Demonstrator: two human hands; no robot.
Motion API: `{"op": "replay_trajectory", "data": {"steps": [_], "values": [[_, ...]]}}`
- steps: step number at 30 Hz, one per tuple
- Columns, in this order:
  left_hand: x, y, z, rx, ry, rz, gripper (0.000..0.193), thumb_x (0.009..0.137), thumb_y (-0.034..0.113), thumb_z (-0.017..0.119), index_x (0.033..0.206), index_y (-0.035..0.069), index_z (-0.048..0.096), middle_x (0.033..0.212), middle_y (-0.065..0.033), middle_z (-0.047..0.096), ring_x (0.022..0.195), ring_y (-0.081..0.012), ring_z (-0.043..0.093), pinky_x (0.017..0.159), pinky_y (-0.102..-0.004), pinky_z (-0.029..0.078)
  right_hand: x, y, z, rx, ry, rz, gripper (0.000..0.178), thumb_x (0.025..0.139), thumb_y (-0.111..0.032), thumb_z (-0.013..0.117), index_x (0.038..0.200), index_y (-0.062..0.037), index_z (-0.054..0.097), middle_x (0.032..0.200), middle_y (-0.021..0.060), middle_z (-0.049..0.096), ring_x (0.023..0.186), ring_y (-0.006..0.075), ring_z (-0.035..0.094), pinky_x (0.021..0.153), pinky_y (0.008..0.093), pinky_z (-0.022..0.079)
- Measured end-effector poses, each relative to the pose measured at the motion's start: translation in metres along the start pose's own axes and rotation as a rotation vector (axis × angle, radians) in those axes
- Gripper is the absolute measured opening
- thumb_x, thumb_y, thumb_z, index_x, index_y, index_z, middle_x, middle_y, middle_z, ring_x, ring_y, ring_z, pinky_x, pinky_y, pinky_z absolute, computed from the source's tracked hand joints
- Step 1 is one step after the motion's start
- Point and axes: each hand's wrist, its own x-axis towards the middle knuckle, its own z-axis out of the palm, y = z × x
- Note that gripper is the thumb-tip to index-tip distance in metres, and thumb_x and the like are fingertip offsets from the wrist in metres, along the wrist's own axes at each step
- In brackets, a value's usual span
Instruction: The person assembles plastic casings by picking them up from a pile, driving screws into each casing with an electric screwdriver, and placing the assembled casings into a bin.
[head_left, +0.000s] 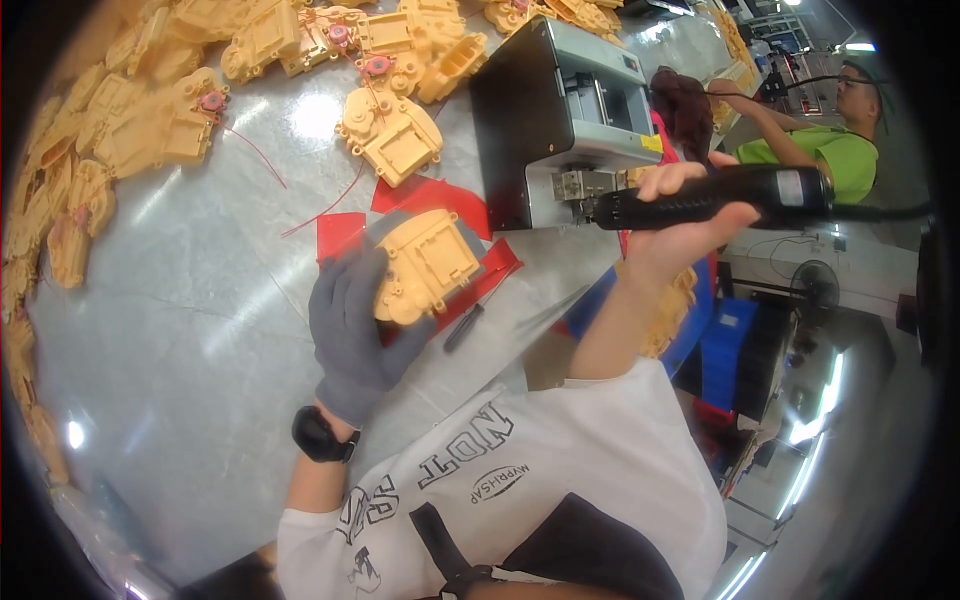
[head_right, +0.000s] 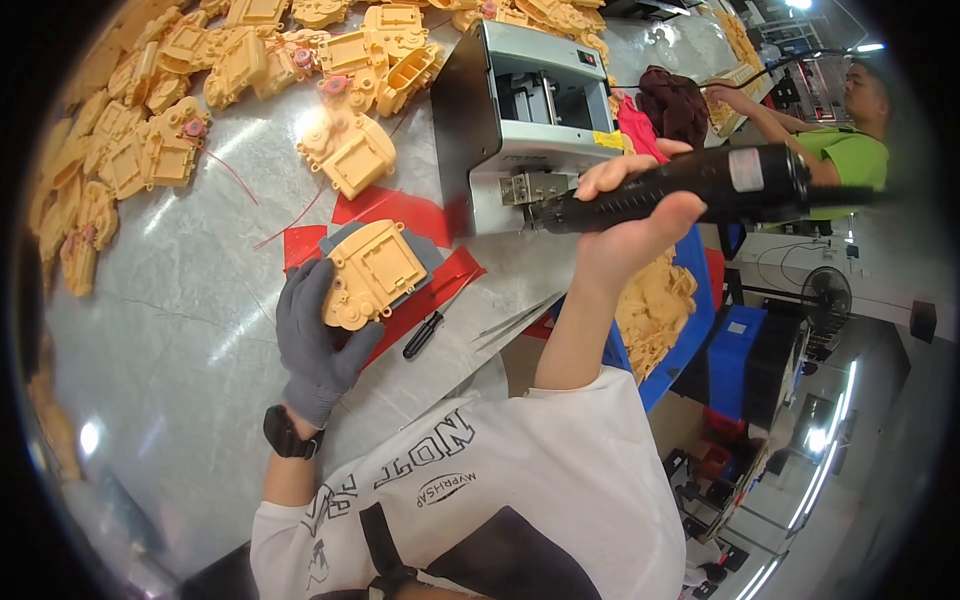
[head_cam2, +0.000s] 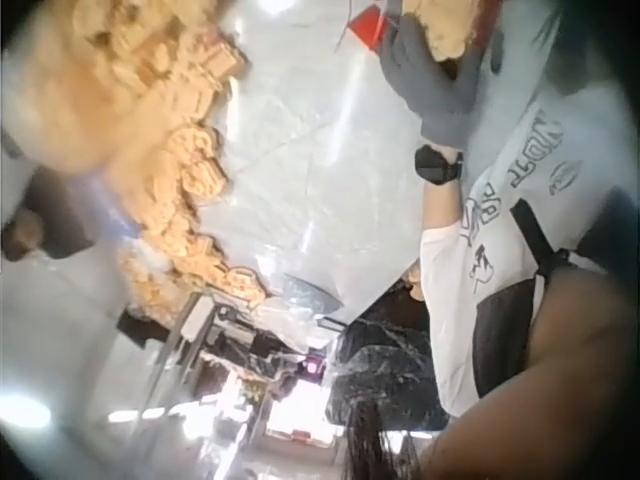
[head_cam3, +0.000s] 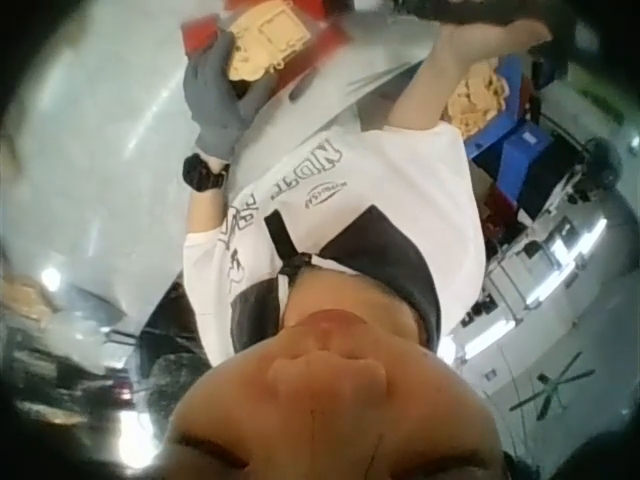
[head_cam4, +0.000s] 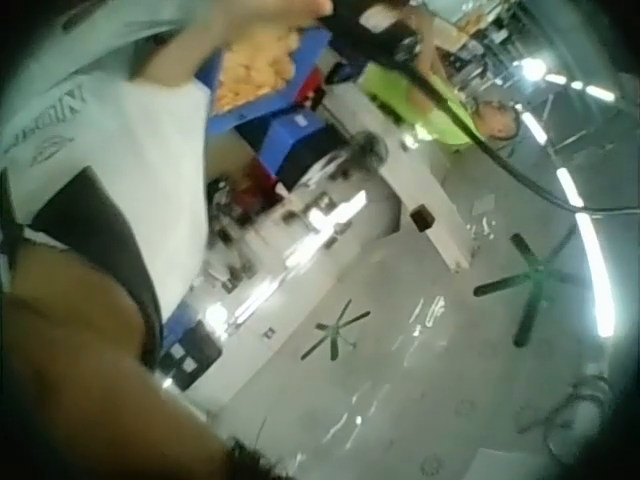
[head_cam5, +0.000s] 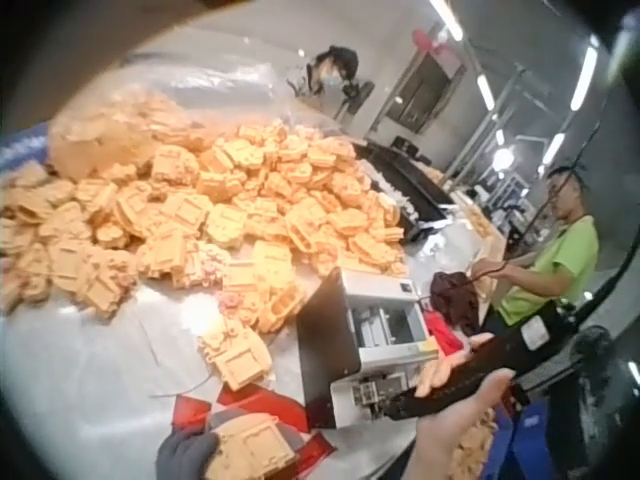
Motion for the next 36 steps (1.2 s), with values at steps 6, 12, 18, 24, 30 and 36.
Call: {"op": "replay_trajectory", "data": {"steps": [6,12,18,24,30,36], "values": [[0.003,-0.001,-0.001,0.052,0.069,-0.010,0.073,0.062,0.024,0.074,0.123,0.001,0.042,0.116,-0.0172,0.052,0.109,-0.0394,0.046,0.099,-0.0488,0.032,-0.049,-0.007,-0.002,0.212,-0.086,-0.020,0.077,0.074,-0.067,0.055,0.114,-0.0042,0.037,0.059,0.0082,0.050,0.042,0.0180,0.047,0.043,0.0301,0.042],[-0.002,-0.004,-0.004,0.066,0.088,-0.019,0.074,0.061,0.030,0.075,0.122,0.002,0.043,0.115,-0.0168,0.051,0.108,-0.0404,0.045,0.098,-0.0514,0.031,-0.073,-0.022,0.085,0.542,-0.376,-0.132,0.087,0.074,-0.072,0.048,0.123,-0.0022,0.030,0.067,0.0130,0.054,0.049,0.0226,0.051,0.050,0.0359,0.045],[-0.002,-0.004,-0.003,0.053,0.127,-0.006,0.073,0.057,0.029,0.077,0.118,0.003,0.045,0.115,-0.0164,0.050,0.107,-0.0398,0.046,0.096,-0.0511,0.034,-0.066,-0.001,0.121,0.552,-0.489,-0.042,0.092,0.072,-0.071,0.053,0.118,0.0048,0.028,0.064,0.0135,0.053,0.047,0.0204,0.051,0.046,0.0314,0.046],[-0.003,-0.006,-0.005,0.036,0.134,-0.026,0.074,0.055,0.029,0.078,0.117,0.003,0.045,0.113,-0.0162,0.051,0.106,-0.0363,0.048,0.096,-0.0500,0.034,-0.070,0.003,0.131,0.457,-0.511,0.053,0.094,0.068,-0.072,0.056,0.116,0.0037,0.030,0.064,0.0118,0.053,0.047,0.0185,0.051,0.047,0.0292,0.046],[-0.001,-0.005,-0.005,0.032,0.132,-0.050,0.074,0.054,0.028,0.078,0.116,0.004,0.045,0.113,-0.0153,0.051,0.105,-0.0346,0.048,0.096,-0.0495,0.034,-0.066,0.013,0.130,0.496,-0.480,0.166,0.082,0.072,-0.072,0.052,0.115,-0.0031,0.038,0.066,0.0113,0.055,0.048,0.0196,0.052,0.045,0.0289,0.043],[-0.003,-0.006,-0.003,-0.007,0.125,-0.067,0.074,0.054,0.025,0.078,0.117,0.005,0.045,0.113,-0.0136,0.052,0.106,-0.0338,0.048,0.096,-0.0503,0.035,-0.064,0.019,0.134,0.430,-0.614,0.092,0.082,0.069,-0.073,0.053,0.111,-0.0040,0.039,0.064,0.0100,0.054,0.046,0.0185,0.051,0.043,0.0283,0.042]]}}
